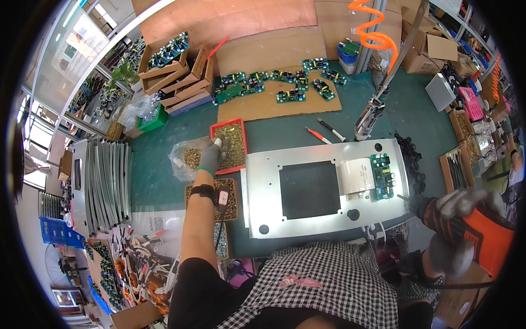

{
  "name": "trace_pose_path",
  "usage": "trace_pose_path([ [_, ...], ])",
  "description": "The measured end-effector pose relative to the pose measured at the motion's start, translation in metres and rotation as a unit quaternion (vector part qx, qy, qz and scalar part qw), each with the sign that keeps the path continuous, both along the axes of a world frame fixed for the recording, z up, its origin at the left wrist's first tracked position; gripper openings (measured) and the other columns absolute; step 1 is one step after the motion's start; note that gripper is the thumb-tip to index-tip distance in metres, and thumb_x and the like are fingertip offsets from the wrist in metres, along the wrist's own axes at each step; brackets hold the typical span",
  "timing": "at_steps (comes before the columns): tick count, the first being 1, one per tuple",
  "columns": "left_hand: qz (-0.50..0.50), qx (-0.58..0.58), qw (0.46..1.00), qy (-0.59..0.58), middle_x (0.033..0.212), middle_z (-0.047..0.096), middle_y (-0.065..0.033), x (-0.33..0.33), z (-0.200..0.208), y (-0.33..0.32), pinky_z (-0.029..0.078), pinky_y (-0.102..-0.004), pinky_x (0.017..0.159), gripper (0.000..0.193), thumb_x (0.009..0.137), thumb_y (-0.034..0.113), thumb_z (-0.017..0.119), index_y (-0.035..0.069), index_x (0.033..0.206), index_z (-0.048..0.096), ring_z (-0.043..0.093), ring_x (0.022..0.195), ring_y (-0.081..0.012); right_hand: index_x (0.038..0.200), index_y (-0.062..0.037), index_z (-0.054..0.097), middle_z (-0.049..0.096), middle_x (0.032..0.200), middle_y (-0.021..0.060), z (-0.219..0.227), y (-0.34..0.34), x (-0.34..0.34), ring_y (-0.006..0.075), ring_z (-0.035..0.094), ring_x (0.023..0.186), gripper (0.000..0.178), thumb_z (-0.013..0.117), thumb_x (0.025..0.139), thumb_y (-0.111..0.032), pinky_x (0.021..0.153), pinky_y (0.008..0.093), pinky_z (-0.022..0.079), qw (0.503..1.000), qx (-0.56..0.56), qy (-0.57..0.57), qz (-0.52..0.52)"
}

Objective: Assembling electronic components onto a metal base plate using power tools.

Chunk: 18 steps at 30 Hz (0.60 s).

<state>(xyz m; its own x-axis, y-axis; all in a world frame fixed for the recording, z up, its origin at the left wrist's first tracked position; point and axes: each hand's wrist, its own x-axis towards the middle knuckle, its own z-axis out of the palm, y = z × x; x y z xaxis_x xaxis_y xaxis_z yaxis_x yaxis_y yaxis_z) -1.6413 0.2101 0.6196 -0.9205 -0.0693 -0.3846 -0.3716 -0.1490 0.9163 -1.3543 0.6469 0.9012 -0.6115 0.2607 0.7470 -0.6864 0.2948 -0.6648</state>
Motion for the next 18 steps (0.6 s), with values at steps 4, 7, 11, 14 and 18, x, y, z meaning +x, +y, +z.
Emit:
trace_pose_path([
  [4,0.06,0.248,0.967,-0.006,0.096,0.06,-0.0092,0.004,0.005,-0.002,0.053,-0.0252,0.062,0.03,0.095,0.017,0.044,0.001,0.119,0.05,0.061,0.084,-0.0178,0.122,0.006,0.033,0.045,0.089,0.0101,0.004,0.0,-0.002,0.0172,0.048,0.071,0.059,0.056,0.082,-0.032,0.063,0.0308,0.041,0.998,0.038,-0.013,0.055],
  [7,0.076,0.314,0.946,0.0,0.105,0.059,-0.0121,0.012,0.015,-0.002,0.055,-0.0257,0.071,0.032,0.095,0.018,0.044,-0.001,0.119,0.05,0.059,0.094,-0.0207,0.121,0.0056,0.034,0.045,0.088,0.0098,0.005,0.002,-0.004,0.0167,0.048,0.07,0.057,0.056,0.082,-0.03,0.062,0.0297,0.04,0.996,0.061,-0.006,0.07],
  [11,0.094,0.317,0.943,-0.033,0.11,0.058,-0.0137,0.017,0.028,-0.004,0.055,-0.0251,0.075,0.032,0.094,0.018,0.045,-0.001,0.119,0.051,0.059,0.099,-0.0218,0.123,0.005,0.033,0.045,0.089,0.0092,0.004,0.007,-0.003,0.0165,0.048,0.07,0.058,0.055,0.082,-0.029,0.062,0.029,0.041,0.994,0.064,0.01,0.089],
  [14,0.064,0.285,0.956,-0.033,0.11,0.056,-0.0102,0.021,0.041,0.003,0.05,-0.0238,0.078,0.036,0.093,0.02,0.043,-0.002,0.121,0.05,0.056,0.1,-0.0191,0.126,0.0035,0.034,0.046,0.09,0.0087,0.0,0.007,0.001,0.0167,0.048,0.069,0.059,0.056,0.082,-0.029,0.062,0.0292,0.041,0.996,0.045,0.025,0.067],
  [18,0.06,0.285,0.957,-0.017,0.111,0.056,-0.0094,0.02,0.034,-0.002,0.05,-0.023,0.078,0.032,0.092,0.014,0.043,-0.002,0.12,0.051,0.057,0.097,-0.0178,0.126,0.0018,0.036,0.046,0.091,0.0085,-0.005,0.013,0.004,0.0166,0.049,0.07,0.058,0.056,0.081,-0.028,0.063,0.0293,0.041,0.994,0.029,0.04,0.099],
])
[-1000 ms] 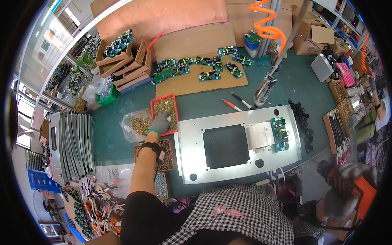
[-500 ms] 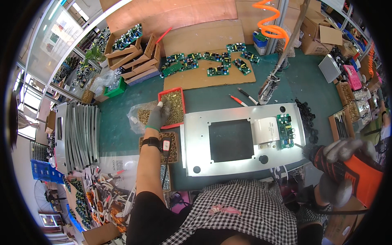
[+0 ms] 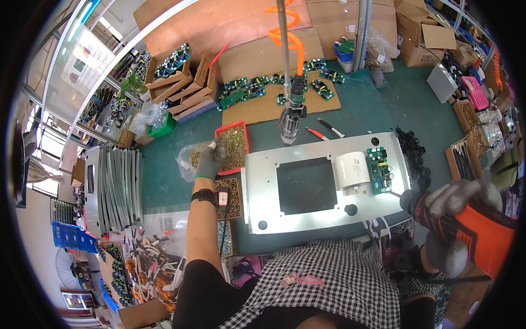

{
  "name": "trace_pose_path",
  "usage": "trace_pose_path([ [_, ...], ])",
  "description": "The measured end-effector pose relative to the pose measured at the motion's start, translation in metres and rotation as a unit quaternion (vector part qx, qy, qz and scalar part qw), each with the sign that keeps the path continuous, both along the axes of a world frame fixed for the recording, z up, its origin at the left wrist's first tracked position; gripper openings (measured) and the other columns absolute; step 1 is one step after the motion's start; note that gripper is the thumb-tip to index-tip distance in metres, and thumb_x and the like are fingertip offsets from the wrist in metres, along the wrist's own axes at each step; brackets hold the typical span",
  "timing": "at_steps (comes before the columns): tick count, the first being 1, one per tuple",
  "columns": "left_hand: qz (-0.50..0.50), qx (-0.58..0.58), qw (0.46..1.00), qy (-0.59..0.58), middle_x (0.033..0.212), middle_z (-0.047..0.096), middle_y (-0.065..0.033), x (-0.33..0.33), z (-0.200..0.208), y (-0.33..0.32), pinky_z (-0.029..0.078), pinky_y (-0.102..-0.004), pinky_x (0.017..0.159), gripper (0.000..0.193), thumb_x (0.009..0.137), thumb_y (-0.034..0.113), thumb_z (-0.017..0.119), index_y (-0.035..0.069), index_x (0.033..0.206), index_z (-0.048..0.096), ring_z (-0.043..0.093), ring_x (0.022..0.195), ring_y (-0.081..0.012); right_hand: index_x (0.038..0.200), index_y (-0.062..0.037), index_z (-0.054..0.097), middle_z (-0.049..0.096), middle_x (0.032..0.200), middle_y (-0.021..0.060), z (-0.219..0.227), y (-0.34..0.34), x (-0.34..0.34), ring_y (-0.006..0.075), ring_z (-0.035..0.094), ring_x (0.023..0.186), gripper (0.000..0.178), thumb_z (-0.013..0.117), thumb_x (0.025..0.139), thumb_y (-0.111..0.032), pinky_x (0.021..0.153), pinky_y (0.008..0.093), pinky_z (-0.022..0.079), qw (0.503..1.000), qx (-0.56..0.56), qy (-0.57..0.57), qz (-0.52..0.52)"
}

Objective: Assembling electronic components onto a metal base plate using power tools.

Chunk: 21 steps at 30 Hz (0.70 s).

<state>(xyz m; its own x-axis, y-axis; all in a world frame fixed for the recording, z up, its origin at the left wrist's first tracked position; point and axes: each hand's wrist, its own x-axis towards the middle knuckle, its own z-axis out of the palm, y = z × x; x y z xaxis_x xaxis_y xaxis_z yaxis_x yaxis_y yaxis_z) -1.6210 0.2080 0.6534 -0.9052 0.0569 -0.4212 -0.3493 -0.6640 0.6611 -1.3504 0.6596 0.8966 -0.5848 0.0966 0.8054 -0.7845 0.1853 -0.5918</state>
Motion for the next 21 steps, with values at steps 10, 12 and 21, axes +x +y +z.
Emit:
trace_pose_path([
  [10,-0.261,0.171,0.949,0.038,0.098,0.053,-0.0049,0.111,0.1,0.143,0.046,-0.0183,0.058,0.039,0.09,0.023,0.056,0.006,0.123,0.045,0.054,0.081,-0.0102,0.127,0.0013,0.036,0.048,0.105,0.0133,0.014,0.0,-0.016,0.0173,0.059,0.071,0.065,0.065,0.074,-0.023,0.057,0.0296,0.048,0.985,-0.082,0.067,0.136],
  [12,-0.321,0.179,0.93,-0.014,0.099,0.051,-0.0043,0.135,0.124,0.206,0.043,-0.0173,0.055,0.04,0.09,0.022,0.057,0.006,0.123,0.043,0.053,0.079,-0.0095,0.128,0.0013,0.036,0.048,0.108,0.0146,0.018,0.005,-0.021,0.0177,0.06,0.072,0.066,0.066,0.073,-0.022,0.057,0.0301,0.049,0.986,-0.081,0.077,0.127],
  [21,-0.409,0.19,0.892,-0.025,0.083,0.049,-0.0023,0.182,0.128,0.283,0.029,-0.015,0.04,0.035,0.088,0.038,0.057,0.005,0.098,0.051,0.039,0.058,-0.0051,0.128,-0.0012,0.037,0.049,0.114,0.0178,0.008,0.031,-0.035,0.0192,0.062,0.071,0.068,0.072,0.073,-0.02,0.059,0.0333,0.053,0.97,-0.085,0.086,0.213],
])
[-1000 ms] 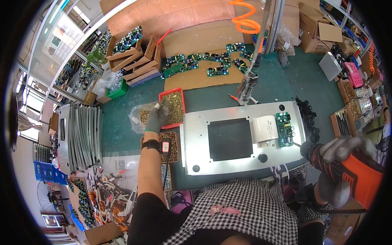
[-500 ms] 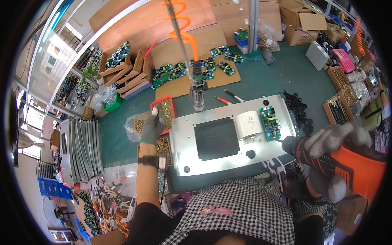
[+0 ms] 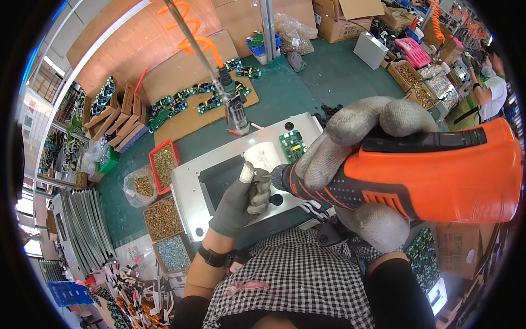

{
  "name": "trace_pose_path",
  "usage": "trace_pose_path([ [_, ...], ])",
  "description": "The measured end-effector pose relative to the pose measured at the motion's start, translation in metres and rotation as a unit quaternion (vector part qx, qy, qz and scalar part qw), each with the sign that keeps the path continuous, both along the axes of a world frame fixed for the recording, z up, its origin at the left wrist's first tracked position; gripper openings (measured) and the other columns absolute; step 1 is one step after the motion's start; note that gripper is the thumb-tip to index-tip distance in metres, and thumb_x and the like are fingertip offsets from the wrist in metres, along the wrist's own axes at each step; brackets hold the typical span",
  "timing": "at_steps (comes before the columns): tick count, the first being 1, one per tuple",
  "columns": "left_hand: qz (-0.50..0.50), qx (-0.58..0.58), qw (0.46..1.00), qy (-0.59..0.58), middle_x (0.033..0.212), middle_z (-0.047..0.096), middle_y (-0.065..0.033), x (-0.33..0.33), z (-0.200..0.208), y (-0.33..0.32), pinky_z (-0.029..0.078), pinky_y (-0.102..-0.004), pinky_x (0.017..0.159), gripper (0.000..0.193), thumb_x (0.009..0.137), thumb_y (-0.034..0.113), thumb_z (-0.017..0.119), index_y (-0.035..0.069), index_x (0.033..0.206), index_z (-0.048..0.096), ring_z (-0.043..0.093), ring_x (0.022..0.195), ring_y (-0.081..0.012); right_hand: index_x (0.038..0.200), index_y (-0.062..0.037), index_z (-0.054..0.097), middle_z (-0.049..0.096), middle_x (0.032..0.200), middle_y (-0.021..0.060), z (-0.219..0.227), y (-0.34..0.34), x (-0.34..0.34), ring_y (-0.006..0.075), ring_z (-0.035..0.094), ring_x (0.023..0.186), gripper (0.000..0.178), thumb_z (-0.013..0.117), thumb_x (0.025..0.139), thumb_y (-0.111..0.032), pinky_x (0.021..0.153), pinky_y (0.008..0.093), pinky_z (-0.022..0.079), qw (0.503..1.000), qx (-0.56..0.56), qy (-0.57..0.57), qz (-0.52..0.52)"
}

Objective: Assembling electronic components onto a metal base plate using power tools.

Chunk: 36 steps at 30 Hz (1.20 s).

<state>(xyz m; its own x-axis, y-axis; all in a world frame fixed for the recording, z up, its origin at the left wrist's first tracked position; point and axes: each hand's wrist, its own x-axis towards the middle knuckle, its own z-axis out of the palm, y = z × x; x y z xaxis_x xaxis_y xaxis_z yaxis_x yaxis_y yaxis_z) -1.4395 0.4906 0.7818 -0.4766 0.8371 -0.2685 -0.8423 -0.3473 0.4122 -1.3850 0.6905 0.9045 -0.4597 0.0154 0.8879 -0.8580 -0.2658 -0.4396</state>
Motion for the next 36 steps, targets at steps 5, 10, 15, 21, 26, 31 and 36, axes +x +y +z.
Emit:
trace_pose_path([
  [5,0.009,-0.078,0.996,0.034,0.071,0.044,-0.0004,0.003,-0.005,0.021,0.028,-0.0166,0.039,0.04,0.089,0.048,0.051,0.007,0.087,0.052,0.032,0.049,-0.0054,0.129,-0.0016,0.037,0.05,0.113,0.017,0.0,0.014,-0.003,0.0186,0.062,0.069,0.069,0.072,0.073,-0.02,0.059,0.033,0.054,1.0,0.009,0.004,-0.001],
  [10,-0.014,-0.023,0.999,0.041,0.07,0.041,0.0008,0.006,-0.012,0.037,0.026,-0.0187,0.04,0.04,0.087,0.047,0.054,0.007,0.085,0.051,0.03,0.049,-0.0046,0.129,-0.002,0.036,0.05,0.113,0.0162,0.002,0.03,-0.002,0.018,0.062,0.068,0.069,0.072,0.073,-0.02,0.059,0.0327,0.055,1.0,0.019,0.011,-0.008],
  [15,0.012,-0.079,0.993,0.083,0.067,0.038,0.0026,0.005,0.002,0.054,0.024,-0.0189,0.04,0.043,0.086,0.051,0.053,0.008,0.083,0.048,0.028,0.048,-0.0039,0.129,-0.0024,0.036,0.051,0.113,0.0154,0.007,0.041,-0.005,0.0175,0.062,0.067,0.069,0.072,0.073,-0.021,0.059,0.0324,0.056,0.999,0.029,0.02,-0.009],
  [21,0.03,-0.073,0.994,0.075,0.057,0.031,0.0044,0.001,-0.008,0.051,0.024,-0.0184,0.041,0.048,0.086,0.056,0.05,0.01,0.071,0.044,0.025,0.045,-0.0043,0.129,-0.0025,0.037,0.051,0.112,0.0152,0.006,0.043,0.008,0.0168,0.062,0.065,0.069,0.072,0.073,-0.022,0.058,0.0321,0.056,0.989,-0.05,-0.129,-0.049],
  [26,0.032,-0.143,0.979,0.143,0.052,0.029,0.0043,0.002,0.001,0.053,0.022,-0.0197,0.042,0.054,0.085,0.062,0.046,0.012,0.067,0.041,0.022,0.042,-0.0054,0.128,-0.0025,0.037,0.052,0.111,0.0148,-0.003,0.049,-0.019,0.0158,0.061,0.062,0.066,0.07,0.075,-0.022,0.057,0.0316,0.056,0.999,-0.017,-0.034,-0.001],
  [31,0.038,-0.13,0.98,0.146,0.052,0.028,0.005,-0.003,0.001,0.054,0.022,-0.0202,0.043,0.054,0.085,0.062,0.046,0.012,0.067,0.04,0.023,0.043,-0.0052,0.128,-0.0037,0.037,0.053,0.11,0.0143,-0.01,0.047,-0.034,0.0156,0.061,0.062,0.067,0.071,0.074,-0.023,0.056,0.0308,0.056,0.999,-0.031,-0.013,0.035],
  [36,0.036,-0.126,0.984,0.124,0.052,0.028,0.0055,-0.007,0.0,0.053,0.024,-0.0201,0.042,0.053,0.084,0.063,0.047,0.013,0.067,0.039,0.024,0.043,-0.0049,0.129,-0.0037,0.036,0.053,0.109,0.0143,-0.014,0.053,-0.046,0.0168,0.063,0.067,0.07,0.073,0.074,-0.027,0.053,0.0289,0.056,1.0,0.009,0.013,0.025],
])
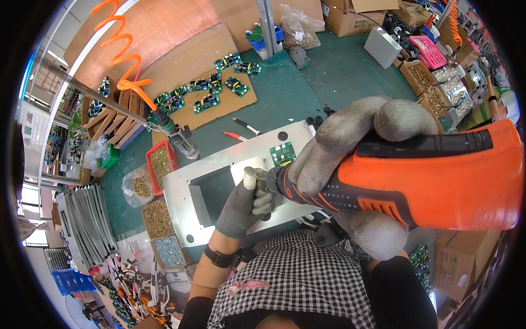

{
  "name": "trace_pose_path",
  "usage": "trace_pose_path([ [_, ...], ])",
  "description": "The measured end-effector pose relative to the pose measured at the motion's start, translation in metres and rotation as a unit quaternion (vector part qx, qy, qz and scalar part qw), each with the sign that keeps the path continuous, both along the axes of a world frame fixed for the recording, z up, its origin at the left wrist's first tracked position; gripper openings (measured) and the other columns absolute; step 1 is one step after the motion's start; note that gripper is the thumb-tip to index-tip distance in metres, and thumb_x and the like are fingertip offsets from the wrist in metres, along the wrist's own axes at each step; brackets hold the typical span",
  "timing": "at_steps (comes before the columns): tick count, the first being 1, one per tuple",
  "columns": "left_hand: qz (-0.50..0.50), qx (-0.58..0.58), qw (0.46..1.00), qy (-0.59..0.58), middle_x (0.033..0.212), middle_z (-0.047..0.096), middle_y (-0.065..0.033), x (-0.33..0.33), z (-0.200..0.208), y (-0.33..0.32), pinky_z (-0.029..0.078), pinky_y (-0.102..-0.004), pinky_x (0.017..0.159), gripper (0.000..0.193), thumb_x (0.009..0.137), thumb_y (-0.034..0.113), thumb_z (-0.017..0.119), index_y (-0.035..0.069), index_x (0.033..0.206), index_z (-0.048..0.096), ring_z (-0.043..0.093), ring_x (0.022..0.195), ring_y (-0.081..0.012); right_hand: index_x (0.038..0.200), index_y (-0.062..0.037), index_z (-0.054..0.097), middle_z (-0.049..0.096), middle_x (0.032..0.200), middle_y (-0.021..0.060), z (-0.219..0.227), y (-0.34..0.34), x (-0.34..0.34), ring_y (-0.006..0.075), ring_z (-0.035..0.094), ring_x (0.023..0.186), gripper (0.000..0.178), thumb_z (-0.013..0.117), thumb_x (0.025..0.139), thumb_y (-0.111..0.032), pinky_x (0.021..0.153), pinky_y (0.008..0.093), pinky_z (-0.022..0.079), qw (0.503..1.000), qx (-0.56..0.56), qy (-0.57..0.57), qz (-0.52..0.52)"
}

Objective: Assembling electronic components onto a metal base plate using power tools.

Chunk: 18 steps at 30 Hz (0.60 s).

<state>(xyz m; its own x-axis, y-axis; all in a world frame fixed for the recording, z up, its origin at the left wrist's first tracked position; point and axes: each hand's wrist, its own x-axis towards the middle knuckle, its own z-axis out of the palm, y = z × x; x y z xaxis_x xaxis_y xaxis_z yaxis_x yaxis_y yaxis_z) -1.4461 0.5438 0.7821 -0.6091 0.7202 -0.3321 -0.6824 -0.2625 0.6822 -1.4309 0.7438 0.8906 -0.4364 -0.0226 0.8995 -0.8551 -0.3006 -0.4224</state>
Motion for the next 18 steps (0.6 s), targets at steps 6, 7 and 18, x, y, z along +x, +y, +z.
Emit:
trace_pose_path([
  [6,-0.021,0.025,0.999,-0.027,0.053,0.029,0.0054,-0.007,0.005,-0.001,0.024,-0.0187,0.04,0.049,0.085,0.059,0.049,0.012,0.073,0.044,0.026,0.043,-0.0043,0.132,-0.0031,0.035,0.053,0.111,0.0149,0.008,-0.003,0.005,0.0188,0.064,0.07,0.068,0.069,0.077,-0.026,0.056,0.0319,0.055,1.0,-0.002,-0.012,-0.006],
  [7,-0.032,-0.008,0.999,-0.003,0.055,0.031,0.0051,-0.011,0.013,0.001,0.024,-0.0185,0.039,0.046,0.087,0.055,0.049,0.01,0.081,0.048,0.027,0.043,-0.0041,0.132,-0.0031,0.035,0.053,0.111,0.0149,0.007,-0.002,0.004,0.0188,0.064,0.07,0.068,0.069,0.077,-0.026,0.056,0.0319,0.055,1.0,-0.002,-0.012,-0.011],
  [18,-0.044,-0.243,0.918,0.31,0.091,0.058,-0.0045,-0.074,0.039,0.0,0.043,-0.0248,0.074,0.031,0.094,0.021,0.042,0.001,0.115,0.053,0.053,0.081,-0.0099,0.126,0.0004,0.041,0.055,0.106,0.0179,-0.008,0.023,0.005,0.0191,0.06,0.061,0.065,0.067,0.069,-0.018,0.056,0.0319,0.052,0.966,-0.144,-0.142,-0.163],
])
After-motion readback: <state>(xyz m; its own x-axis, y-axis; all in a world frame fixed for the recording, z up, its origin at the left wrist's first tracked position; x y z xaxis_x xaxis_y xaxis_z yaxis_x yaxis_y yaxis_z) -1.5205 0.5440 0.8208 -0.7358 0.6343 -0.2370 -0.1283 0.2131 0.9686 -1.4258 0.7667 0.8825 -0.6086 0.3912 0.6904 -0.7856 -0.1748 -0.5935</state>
